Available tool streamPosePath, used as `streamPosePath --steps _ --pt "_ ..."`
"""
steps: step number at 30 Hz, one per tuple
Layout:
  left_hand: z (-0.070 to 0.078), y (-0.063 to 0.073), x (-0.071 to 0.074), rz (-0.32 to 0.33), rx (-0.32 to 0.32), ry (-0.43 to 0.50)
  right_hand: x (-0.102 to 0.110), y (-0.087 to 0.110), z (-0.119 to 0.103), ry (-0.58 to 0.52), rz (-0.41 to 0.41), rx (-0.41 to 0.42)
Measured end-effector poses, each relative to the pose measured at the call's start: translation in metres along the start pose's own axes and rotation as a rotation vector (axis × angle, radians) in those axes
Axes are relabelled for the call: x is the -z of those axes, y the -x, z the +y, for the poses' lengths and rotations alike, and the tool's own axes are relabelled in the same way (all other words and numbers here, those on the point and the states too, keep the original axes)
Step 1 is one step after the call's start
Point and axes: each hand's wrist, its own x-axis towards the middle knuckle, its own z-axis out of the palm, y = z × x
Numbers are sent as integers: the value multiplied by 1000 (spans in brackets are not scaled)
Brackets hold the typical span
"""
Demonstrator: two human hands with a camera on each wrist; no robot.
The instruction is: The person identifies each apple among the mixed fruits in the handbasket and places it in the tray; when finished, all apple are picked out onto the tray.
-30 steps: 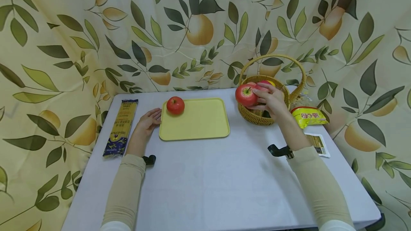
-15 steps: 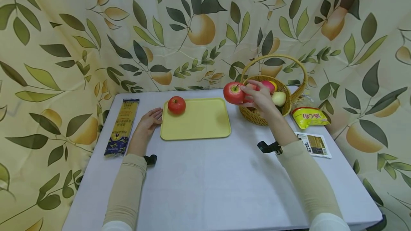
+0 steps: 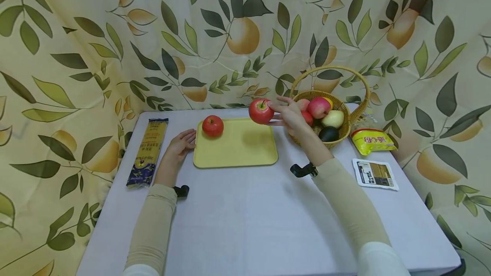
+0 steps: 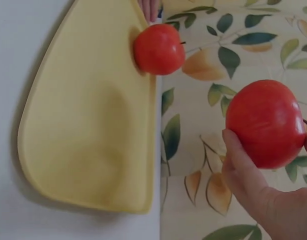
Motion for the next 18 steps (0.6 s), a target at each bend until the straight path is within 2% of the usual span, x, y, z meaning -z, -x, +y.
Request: streamPosePath --steps 7,12,18 --pt "-1 1 -2 26 4 9 -25 -20 11 38 -4 5" --pt "0 -1 -3 17 -5 -6 -37 -32 20 45 3 2" --pt "1 -2 -1 40 7 -12 -49 -46 34 64 5 -19"
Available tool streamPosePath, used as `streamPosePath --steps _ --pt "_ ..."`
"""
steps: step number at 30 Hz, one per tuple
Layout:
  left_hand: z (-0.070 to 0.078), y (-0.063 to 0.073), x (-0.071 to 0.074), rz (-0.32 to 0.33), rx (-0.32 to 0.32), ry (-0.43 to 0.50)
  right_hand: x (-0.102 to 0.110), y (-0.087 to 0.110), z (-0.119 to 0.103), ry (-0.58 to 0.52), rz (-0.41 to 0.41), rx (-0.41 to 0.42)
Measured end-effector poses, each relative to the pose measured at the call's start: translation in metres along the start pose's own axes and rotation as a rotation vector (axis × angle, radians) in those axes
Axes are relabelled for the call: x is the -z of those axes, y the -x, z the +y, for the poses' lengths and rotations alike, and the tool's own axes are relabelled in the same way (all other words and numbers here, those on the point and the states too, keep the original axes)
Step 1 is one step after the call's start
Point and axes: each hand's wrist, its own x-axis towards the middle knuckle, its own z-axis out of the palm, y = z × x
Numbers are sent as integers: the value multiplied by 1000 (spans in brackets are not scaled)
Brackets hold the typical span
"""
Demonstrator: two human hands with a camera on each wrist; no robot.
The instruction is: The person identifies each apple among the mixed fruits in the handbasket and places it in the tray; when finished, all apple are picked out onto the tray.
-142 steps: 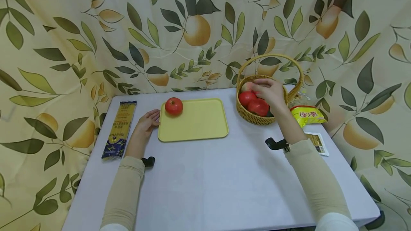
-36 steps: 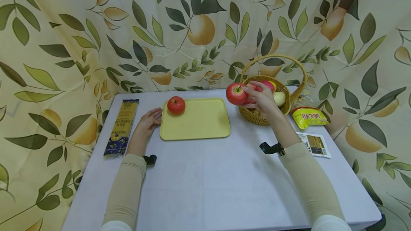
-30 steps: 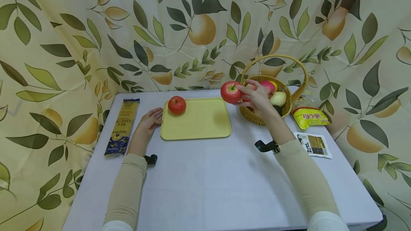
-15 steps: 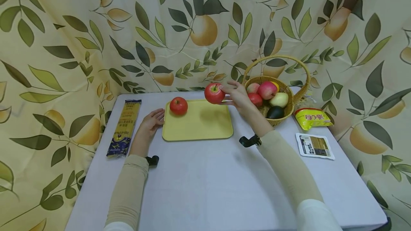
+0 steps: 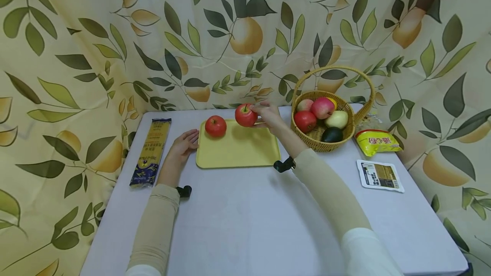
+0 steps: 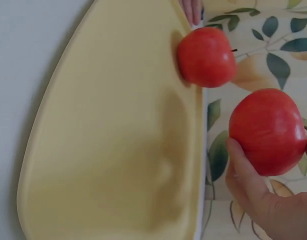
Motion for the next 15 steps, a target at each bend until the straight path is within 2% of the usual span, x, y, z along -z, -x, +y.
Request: streamPosePath --steps 7,15 --pt "-1 1 0 2 12 -17 -5 -12 15 6 19 -37" --pt "0 0 -1 9 4 -49 -14 -20 29 42 72 -119"
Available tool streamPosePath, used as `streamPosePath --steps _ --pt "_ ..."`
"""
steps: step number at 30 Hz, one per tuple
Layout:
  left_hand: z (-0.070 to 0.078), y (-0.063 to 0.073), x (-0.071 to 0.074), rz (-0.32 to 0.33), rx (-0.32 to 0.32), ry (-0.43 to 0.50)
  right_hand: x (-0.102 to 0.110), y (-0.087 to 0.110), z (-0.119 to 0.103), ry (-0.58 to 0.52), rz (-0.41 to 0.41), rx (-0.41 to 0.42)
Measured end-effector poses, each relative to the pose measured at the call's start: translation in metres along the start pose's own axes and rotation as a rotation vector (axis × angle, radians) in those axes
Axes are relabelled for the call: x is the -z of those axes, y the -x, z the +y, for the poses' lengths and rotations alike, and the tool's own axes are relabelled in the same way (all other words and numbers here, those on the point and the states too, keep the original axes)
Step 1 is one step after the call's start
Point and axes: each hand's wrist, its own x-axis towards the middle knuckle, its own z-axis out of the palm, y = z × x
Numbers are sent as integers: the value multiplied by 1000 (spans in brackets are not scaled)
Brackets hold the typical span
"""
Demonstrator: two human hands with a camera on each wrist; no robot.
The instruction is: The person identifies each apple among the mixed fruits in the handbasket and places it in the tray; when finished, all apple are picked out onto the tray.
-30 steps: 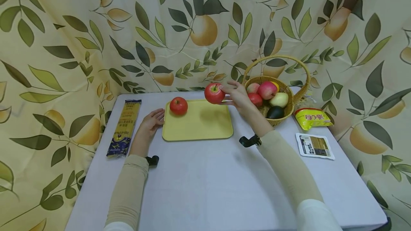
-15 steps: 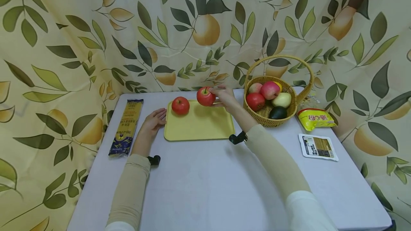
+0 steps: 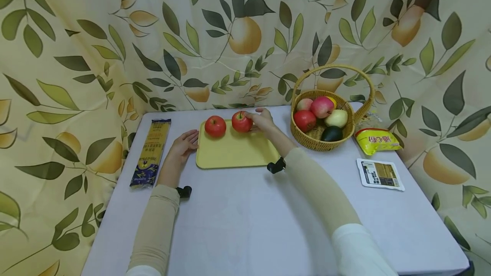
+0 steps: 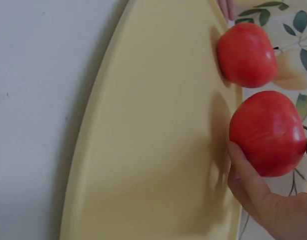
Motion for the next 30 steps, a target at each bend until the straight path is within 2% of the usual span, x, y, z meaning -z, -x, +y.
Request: streamPosePath --steps 3,10,17,25,30 --pt "-1 -1 1 -2 -3 -2 -3 -3 4 27 29 -6" --pt "-2 -2 2 -5 -11 -4 -6 -5 11 56 18 -6" --pt "-3 -4 3 -4 -10 -14 1 -2 10 201 88 6" --pt "-1 -3 2 -7 -11 -3 11 3 7 140 62 11" --pt "1 -1 1 -15 5 -4 27 11 2 146 48 67"
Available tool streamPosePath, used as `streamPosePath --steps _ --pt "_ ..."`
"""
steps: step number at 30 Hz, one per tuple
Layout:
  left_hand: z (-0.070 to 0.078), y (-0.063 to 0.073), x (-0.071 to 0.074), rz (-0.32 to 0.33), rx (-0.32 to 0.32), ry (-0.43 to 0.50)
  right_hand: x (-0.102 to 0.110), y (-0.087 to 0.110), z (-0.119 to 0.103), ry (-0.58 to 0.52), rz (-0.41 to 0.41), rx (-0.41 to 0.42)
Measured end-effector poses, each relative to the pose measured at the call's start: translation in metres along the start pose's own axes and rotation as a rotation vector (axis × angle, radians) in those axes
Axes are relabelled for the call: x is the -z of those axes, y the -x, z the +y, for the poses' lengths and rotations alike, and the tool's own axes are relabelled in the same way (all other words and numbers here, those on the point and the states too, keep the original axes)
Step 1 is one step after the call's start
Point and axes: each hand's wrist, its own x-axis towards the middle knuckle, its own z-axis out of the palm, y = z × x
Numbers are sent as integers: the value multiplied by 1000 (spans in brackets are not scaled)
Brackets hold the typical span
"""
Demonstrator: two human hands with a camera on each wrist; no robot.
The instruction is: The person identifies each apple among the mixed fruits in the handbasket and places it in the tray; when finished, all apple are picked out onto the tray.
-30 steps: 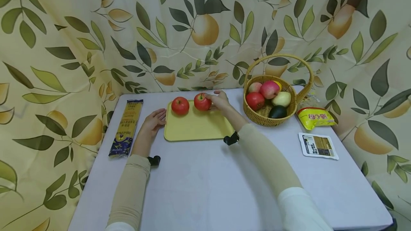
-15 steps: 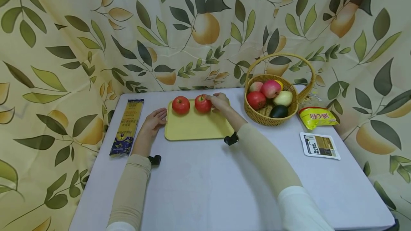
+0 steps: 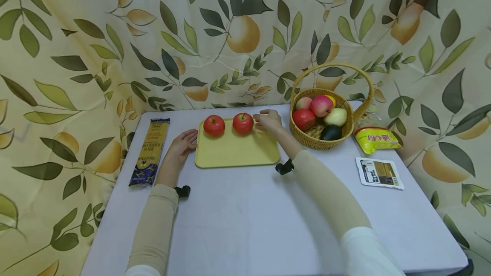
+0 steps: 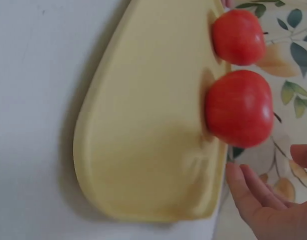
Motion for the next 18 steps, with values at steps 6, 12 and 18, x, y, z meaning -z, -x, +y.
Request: streamPosePath --steps 6,12,18 --pt "3 4 -1 -2 9 -6 32 13 -17 13 28 69" --pt "4 4 -2 12 21 -17 69 25 -35 21 43 123" --pt "1 2 -2 -1 5 -11 100 35 -49 14 87 199"
